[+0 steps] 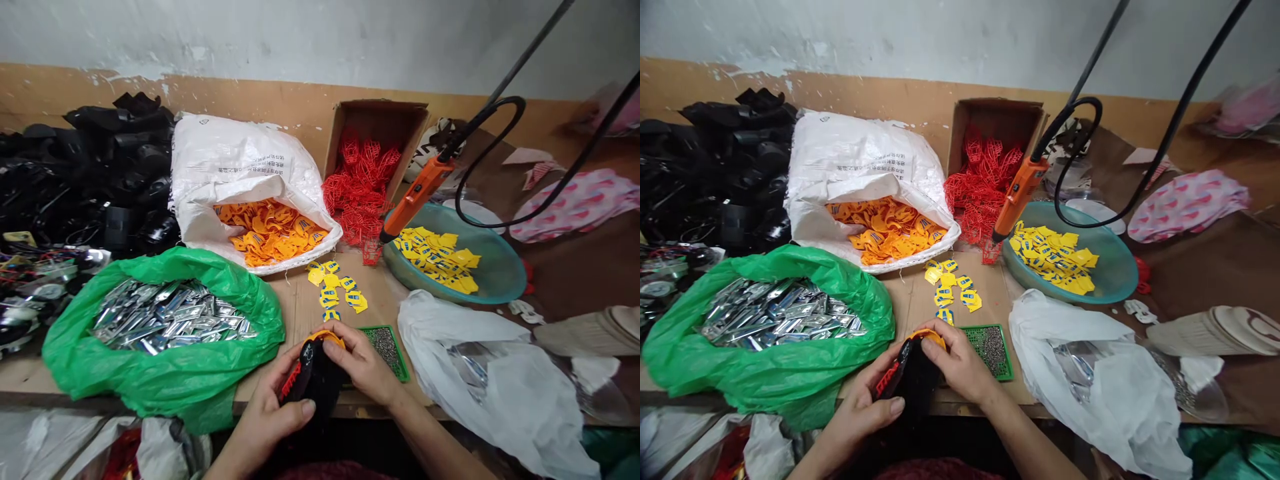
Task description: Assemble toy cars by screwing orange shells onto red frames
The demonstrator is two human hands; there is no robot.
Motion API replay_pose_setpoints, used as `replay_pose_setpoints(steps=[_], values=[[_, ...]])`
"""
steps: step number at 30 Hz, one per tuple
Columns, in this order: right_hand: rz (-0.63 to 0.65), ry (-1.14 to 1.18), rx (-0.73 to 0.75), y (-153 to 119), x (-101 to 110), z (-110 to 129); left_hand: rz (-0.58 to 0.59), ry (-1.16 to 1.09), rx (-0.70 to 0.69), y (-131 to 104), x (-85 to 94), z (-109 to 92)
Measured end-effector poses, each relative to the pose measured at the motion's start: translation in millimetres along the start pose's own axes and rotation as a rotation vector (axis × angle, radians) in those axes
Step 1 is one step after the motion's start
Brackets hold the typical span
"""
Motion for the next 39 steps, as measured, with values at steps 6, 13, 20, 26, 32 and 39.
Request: replay_pose_setpoints(steps=[6, 13, 20, 26, 32, 39], values=[[-0.097, -0.163, 0.017, -2, -4, 8, -0.006, -0.124, 0.051, -3, -4.4, 11], [-0.138, -0.275, 0.025, -7, -6, 14, 0.009, -0.156, 0.072, -5, -11.0, 12], [-0.194, -0.329, 0.028, -8, -10, 18, -0.02, -0.191, 0.108, -9, -6.6, 15], [-0.177, -0.325, 0.042, -10, -13, 20, 0.04, -0.151, 0.121, -13, 1.5, 20], [-0.149, -0.144, 0.118, -9, -15, 17, -0.004, 0.215, -0.038, -12, 6.8, 6], [-0.344, 0.144, 0.015, -17, 4, 2, -0.228, 0.957, -0.425, -11, 8.2, -24]])
Point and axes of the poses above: each hand's wrist, its own y-axis towards the middle knuckle, its own x-axis out of the back of the hand, z = x × y, the point moved 6 cm from there along y, towards the middle knuckle, and after that the axes turned 7 degrees about y, right-handed, at the moved point
